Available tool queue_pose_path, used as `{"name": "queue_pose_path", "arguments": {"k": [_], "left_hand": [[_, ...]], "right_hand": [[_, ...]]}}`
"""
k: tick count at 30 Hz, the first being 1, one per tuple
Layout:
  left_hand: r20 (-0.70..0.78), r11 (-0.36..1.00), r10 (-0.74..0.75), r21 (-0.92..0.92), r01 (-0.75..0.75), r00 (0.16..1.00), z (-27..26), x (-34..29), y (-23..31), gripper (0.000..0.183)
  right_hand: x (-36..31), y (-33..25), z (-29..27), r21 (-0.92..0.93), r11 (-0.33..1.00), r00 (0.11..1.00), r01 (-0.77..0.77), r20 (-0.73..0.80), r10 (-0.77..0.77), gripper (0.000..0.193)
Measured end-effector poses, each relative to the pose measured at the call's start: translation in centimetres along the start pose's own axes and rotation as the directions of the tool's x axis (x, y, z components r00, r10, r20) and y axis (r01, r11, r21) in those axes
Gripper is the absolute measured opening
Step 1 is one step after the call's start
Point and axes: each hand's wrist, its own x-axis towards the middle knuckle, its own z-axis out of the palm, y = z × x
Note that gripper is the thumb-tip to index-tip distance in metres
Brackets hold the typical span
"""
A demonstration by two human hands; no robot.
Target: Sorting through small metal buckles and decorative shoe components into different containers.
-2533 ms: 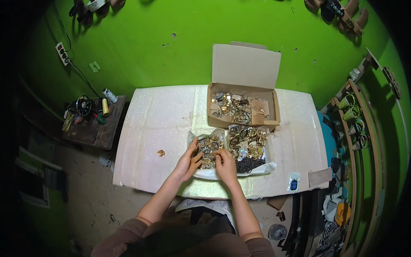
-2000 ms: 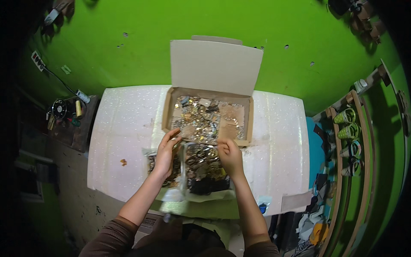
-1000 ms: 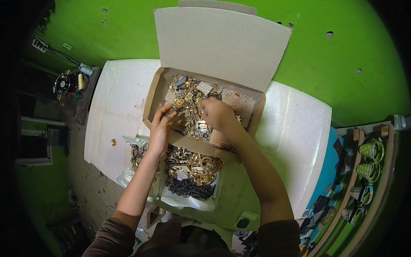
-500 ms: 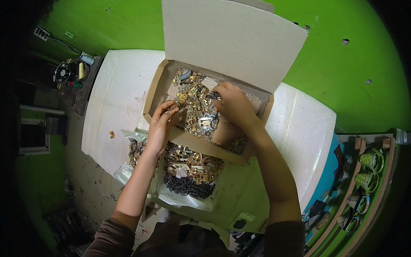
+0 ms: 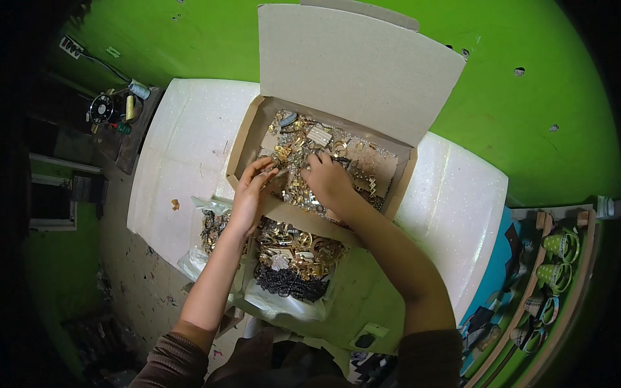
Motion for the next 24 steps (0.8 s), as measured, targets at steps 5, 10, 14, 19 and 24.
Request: {"name": "queue_pose_path", "arguments": {"k": [5,10,14,19,24], "left_hand": [[0.017,1.000,-0.019,-0.006,0.019,1.000,0.2,0.1,0.0,0.033],[0.043,0.999,-0.032,-0.017,0.032,0.999,0.3,0.0,0.3,0.032],[0.061,0.998,-0.040,-0.049,0.043,0.997,0.1,0.0,0.3,0.031],[0.093,0.995,-0.050,-0.080,0.057,0.994,-0.6,0.0,0.4,0.031],[0.176,0.993,-0.011,-0.110,0.031,0.984,-0.6,0.0,0.0,0.032]], "right_hand": [[-2.0,0.8,-2.6,0.014,1.000,1.000,0.008,0.019,-0.009,0.011],[-3.2,2.8,-5.5,0.284,0.957,0.937,-0.055,-0.317,0.148,0.008],[-3.8,2.3,-7.0,0.337,0.931,0.909,-0.138,-0.329,0.254,0.008],[-2.9,0.7,-5.9,0.369,0.918,0.928,-0.143,-0.273,0.254,0.014],[-0.8,-1.7,-2.5,0.157,0.892,0.902,-0.423,-0.014,0.431,0.035]]}}
